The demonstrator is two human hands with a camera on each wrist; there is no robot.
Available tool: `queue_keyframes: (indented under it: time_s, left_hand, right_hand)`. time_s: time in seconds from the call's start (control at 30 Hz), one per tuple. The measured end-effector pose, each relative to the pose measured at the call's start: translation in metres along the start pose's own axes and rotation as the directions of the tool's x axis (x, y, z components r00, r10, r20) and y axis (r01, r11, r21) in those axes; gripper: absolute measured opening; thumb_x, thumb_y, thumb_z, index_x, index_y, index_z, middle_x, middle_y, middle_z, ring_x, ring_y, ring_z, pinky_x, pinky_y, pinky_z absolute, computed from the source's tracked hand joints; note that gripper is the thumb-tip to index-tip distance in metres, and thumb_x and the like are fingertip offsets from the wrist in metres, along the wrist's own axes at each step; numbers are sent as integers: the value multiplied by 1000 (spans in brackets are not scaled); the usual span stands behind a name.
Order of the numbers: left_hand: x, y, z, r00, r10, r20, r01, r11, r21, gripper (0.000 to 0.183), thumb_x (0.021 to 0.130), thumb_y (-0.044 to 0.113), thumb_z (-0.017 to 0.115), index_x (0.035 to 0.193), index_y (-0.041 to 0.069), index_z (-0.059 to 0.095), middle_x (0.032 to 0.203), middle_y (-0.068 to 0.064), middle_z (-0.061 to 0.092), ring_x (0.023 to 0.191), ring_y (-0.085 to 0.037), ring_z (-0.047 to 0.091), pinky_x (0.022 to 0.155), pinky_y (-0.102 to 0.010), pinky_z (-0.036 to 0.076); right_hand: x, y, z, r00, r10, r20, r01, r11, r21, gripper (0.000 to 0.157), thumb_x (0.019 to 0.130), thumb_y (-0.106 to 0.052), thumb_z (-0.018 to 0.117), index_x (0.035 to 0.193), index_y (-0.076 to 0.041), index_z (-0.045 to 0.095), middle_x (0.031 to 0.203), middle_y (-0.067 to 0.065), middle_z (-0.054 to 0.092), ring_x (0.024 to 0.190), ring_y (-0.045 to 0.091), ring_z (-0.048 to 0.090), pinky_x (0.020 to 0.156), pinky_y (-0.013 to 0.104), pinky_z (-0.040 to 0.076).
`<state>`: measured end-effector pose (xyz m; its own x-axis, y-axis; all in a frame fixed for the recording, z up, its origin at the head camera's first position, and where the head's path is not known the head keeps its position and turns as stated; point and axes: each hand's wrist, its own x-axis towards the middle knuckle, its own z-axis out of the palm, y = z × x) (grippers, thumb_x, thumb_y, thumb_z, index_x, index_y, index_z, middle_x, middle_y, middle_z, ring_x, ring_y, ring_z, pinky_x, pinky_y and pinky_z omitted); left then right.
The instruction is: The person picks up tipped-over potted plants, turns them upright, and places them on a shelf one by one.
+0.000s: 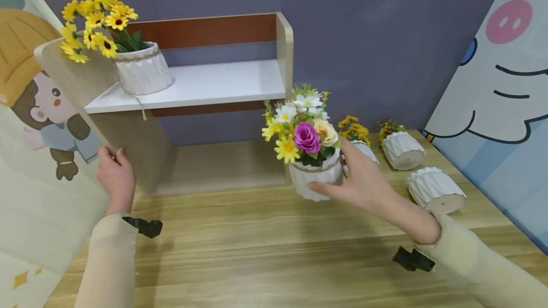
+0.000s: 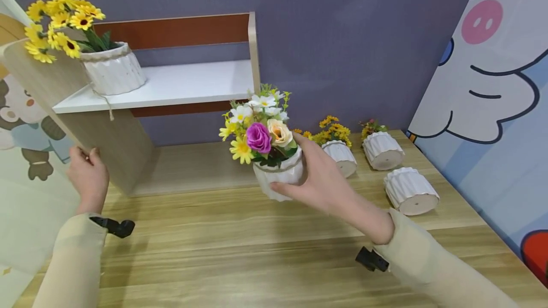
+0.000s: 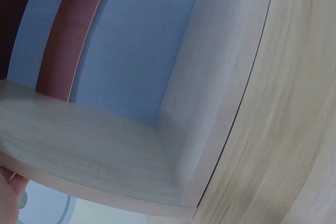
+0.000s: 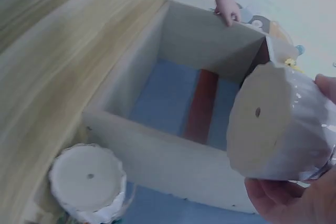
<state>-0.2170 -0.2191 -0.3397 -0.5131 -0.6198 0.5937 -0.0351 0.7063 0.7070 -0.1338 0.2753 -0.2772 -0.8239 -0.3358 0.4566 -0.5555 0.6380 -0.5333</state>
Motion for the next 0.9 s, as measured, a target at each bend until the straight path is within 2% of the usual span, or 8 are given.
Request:
queue_keyframes:
  time_s: [0.13,0.23,0.43,0.6,0.9]
  left_hand:
    - [0,-1,0,1000,1,1,-1,1000,13,34,95,32,40,104,-1,43,96,-28,56,89,-45,52,75,-51,36]
    - [0,-1,1,1000,13,1,-13,1000,26,33,95,31,40,104,-1,43,92,-28,56,86,-46,52,72,-51,36]
    - [-1,0,1,1000,25,-5,-25,999,29,32,95,30,40,102,-1,42,87,-27,54,81,-45,50,69,-51,34]
    - [-2,2,-1,1000,13,5,-13,1000,21,32,95,30,40,103,-1,42,89,-27,55,83,-46,51,70,-53,34]
    - [-1,1,-2,1000,22,-12,-22,999,28,32,95,31,41,102,-1,43,88,-28,56,83,-46,51,70,-52,34]
  right_hand:
    - [12,-8,-4,999,3,53,-8,996,85,87,71,-43,74,141,-23,26,120,4,56,96,16,60,74,33,50]
    - [22,-14,-7,997,18,74,-25,996,89,87,72,-45,72,142,-24,24,116,3,58,90,15,61,70,33,49]
    - [39,-26,-9,998,3,57,-5,999,33,91,68,-55,71,142,-30,22,118,-3,55,92,11,58,72,31,48]
    - [46,-32,-11,998,-31,59,29,999,27,91,69,-54,70,142,-26,24,118,-4,55,94,10,58,75,31,49]
    - [61,-48,-15,994,-103,28,98,986,137,84,72,-49,70,139,-38,20,113,-7,57,86,4,61,65,30,48]
